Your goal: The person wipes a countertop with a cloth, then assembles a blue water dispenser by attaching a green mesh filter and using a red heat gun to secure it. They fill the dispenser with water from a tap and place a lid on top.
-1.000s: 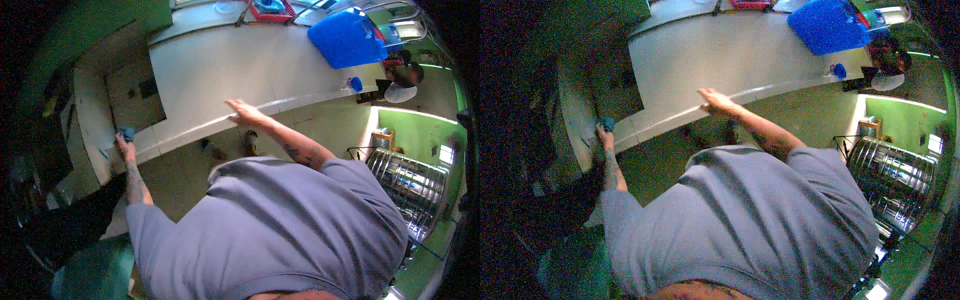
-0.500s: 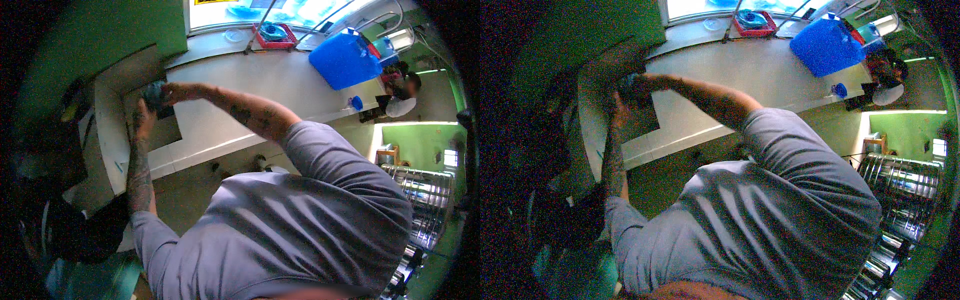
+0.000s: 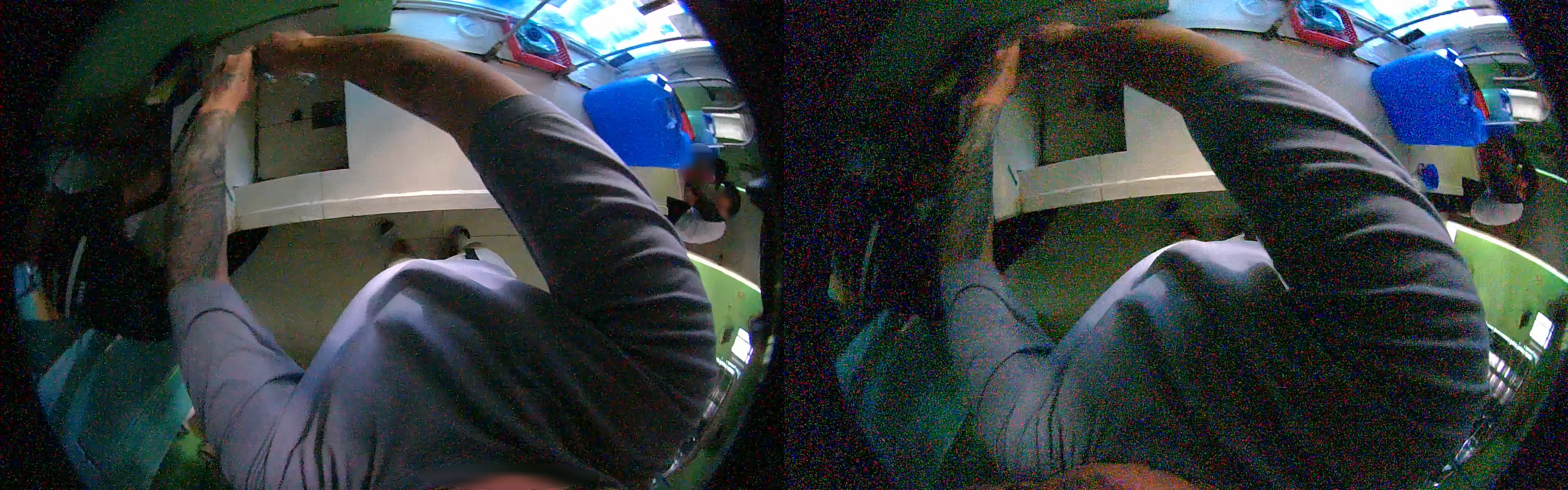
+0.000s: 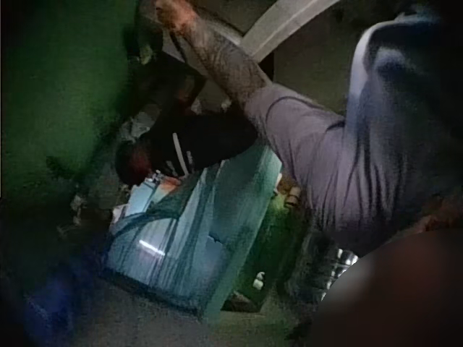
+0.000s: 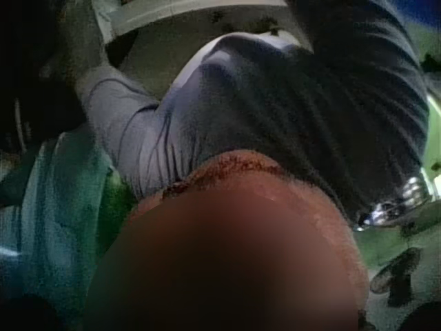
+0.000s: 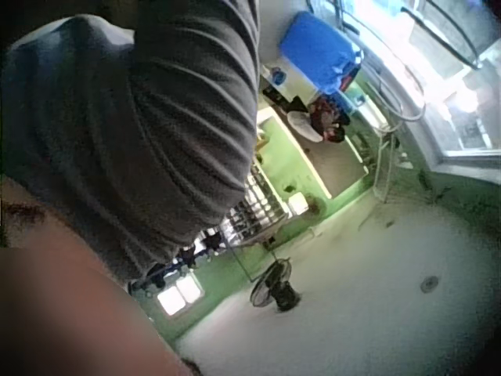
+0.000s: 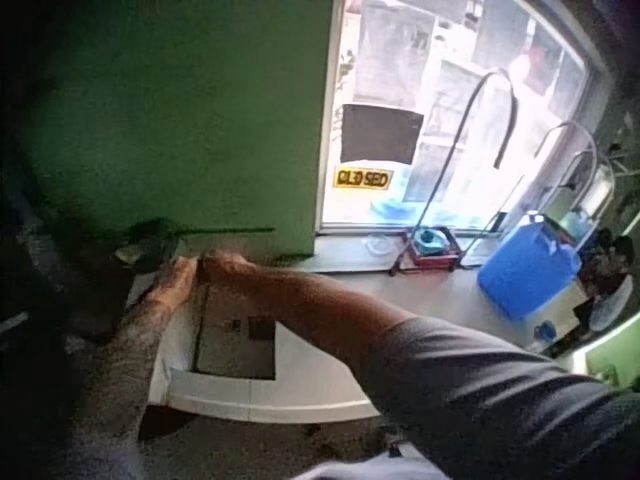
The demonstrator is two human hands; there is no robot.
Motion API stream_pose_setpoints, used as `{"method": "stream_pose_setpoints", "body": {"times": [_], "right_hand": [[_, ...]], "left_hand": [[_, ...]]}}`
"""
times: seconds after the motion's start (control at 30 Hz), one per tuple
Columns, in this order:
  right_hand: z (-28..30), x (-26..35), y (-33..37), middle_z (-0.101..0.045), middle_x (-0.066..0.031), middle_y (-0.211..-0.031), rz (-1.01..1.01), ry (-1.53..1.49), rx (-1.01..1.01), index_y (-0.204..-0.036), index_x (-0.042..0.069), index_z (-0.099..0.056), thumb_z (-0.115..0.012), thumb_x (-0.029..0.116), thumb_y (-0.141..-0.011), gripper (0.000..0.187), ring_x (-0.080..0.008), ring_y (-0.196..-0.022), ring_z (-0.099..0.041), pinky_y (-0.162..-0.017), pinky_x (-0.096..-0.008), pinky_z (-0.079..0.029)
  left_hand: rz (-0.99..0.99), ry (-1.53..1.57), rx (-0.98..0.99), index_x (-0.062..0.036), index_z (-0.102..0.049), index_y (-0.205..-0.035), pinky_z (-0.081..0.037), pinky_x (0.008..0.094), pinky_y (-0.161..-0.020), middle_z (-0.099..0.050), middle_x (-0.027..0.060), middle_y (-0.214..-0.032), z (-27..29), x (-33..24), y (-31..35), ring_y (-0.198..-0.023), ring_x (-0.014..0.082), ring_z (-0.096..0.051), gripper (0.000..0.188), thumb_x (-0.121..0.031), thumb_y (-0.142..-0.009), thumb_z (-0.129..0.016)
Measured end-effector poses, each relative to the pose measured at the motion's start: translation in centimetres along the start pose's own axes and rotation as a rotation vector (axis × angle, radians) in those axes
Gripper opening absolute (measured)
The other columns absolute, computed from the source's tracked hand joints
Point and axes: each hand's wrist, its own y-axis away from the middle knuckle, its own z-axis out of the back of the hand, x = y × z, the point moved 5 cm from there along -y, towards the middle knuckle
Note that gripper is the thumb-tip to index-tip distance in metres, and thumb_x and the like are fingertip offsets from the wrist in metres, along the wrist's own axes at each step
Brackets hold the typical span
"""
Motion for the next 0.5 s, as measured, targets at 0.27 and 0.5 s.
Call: {"method": "stream_pose_setpoints", "body": {"times": [0.27,0.5], "right_hand": [[-0.4,-0.1,4.8,-0.067,-0.0192,-0.09,0.151,0.11,0.032,-0.127,0.014,-0.046,-0.069,0.035,-0.084,0.053,-0.0405,-0.083,-0.065,-0.069,-0.05,-0.053],[-0.4,-7.2,22.8,-0.065,-0.0167,-0.096,0.191,-0.105,0.109,-0.106,0.008,-0.064,-0.056,0.029,-0.094,0.025,-0.0366,-0.097,-0.061,-0.083,-0.0462,-0.048]], "left_hand": [[-0.364,-2.023,0.142,-0.0045,-0.057,-0.121,-0.045,0.0371,-0.091,-0.063,0.0117,-0.113,4.2,2.3,-2.4,-0.1,0.0239,-0.059,0.046,-0.037,-0.089,-0.063],[-0.088,-2.022,0.254,-0.0043,-0.061,-0.116,-0.049,0.0325,-0.081,-0.069,0.0065,-0.103,10.6,18.1,-1.3,-0.09,0.017,-0.062,0.049,-0.041,-0.085,-0.072]]}}
